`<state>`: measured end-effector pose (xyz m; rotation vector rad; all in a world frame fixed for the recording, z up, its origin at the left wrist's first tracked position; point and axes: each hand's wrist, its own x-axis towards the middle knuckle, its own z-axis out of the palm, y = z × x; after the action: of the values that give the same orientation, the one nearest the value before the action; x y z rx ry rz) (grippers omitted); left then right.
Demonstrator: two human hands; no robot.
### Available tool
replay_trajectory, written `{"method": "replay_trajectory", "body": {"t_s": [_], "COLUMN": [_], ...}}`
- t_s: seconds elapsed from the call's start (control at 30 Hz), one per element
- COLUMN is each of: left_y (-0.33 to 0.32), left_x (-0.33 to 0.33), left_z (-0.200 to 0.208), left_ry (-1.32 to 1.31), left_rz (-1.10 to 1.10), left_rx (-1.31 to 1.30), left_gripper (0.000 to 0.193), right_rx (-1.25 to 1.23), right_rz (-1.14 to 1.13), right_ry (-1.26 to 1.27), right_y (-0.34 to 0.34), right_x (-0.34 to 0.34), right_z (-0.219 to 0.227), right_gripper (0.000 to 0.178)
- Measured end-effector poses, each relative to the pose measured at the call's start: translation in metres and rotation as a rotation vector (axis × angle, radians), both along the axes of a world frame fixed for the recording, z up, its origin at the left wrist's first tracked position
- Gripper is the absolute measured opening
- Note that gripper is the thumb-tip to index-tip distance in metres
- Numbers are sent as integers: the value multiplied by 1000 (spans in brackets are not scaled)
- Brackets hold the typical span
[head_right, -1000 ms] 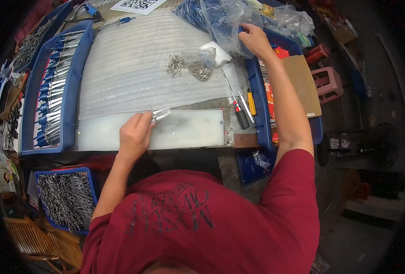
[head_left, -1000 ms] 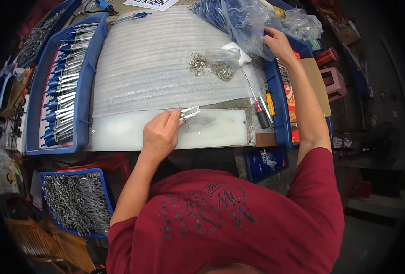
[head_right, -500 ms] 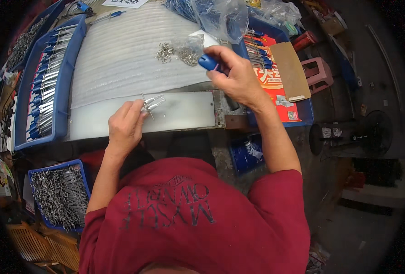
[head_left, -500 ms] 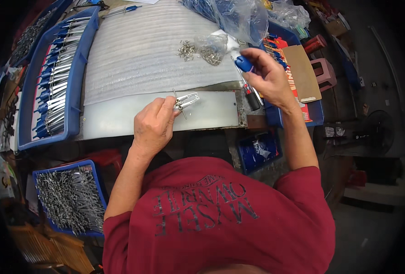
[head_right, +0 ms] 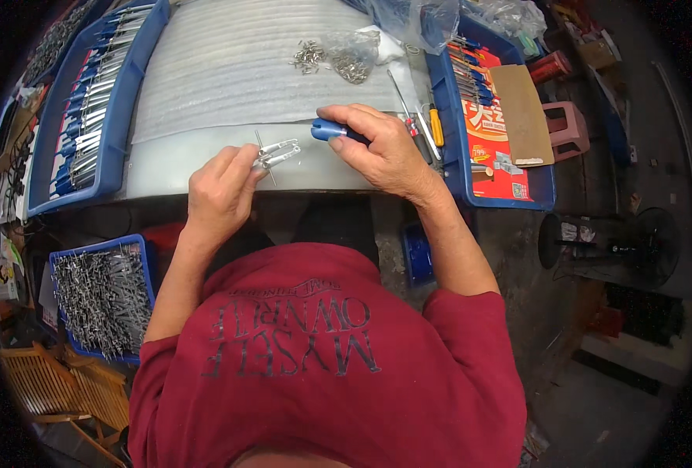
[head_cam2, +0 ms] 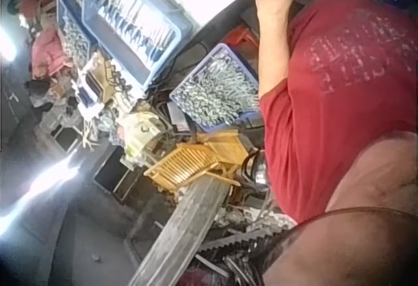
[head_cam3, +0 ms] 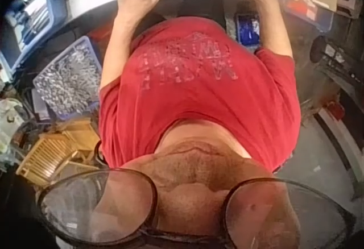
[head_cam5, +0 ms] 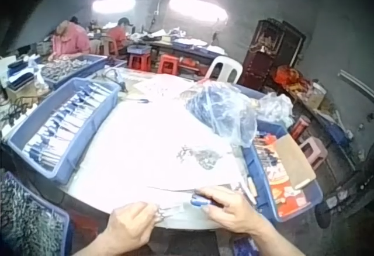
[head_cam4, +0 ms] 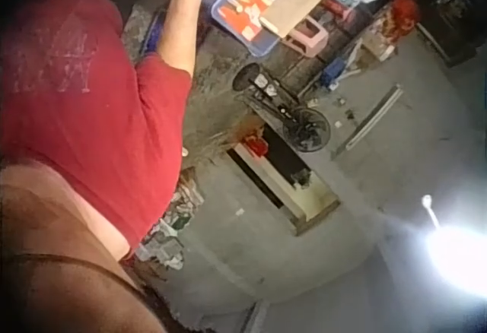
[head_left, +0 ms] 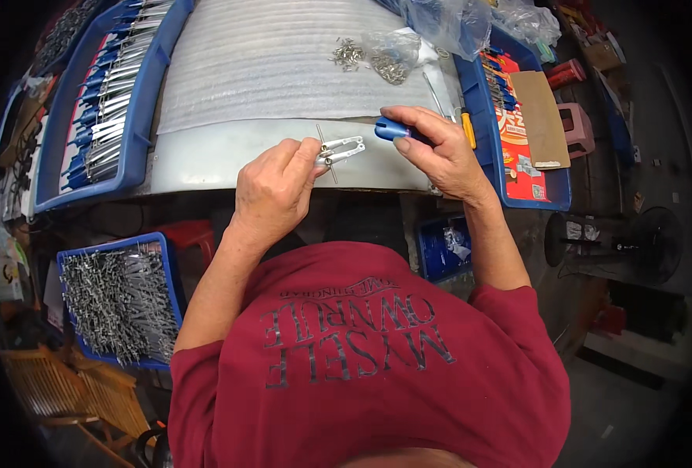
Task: Assembling small metal clips with white plastic parts at a manual workstation using a blue applicator tool.
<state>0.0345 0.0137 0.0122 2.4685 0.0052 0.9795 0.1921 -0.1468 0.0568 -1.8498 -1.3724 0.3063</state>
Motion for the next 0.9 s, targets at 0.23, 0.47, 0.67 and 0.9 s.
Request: {"method": "replay_trajectory", "body": {"t_s": [0.23, 0.47, 0.67, 0.9], "left_y": [0, -1, -1, -5], "left_x": [-2, -5, -4, -5], "left_z": [0, 0, -6, -8], "left_ry": [26, 78, 68, 100], "left_rz": [-3, -34, -33, -55], "left_rx": [28, 18, 91, 100], "left_gripper": [24, 26, 25, 25], "right_rx": [14, 11, -24, -46], "right_rz": [-45, -156, -162, -190], "right_ry": [395, 720, 960, 1124], "right_y": [-1, 0, 0, 3], "right_x": [-12, -15, -15, -23], "right_z": [-16, -24, -30, -32], "right_gripper": [26, 26, 28, 28]}}
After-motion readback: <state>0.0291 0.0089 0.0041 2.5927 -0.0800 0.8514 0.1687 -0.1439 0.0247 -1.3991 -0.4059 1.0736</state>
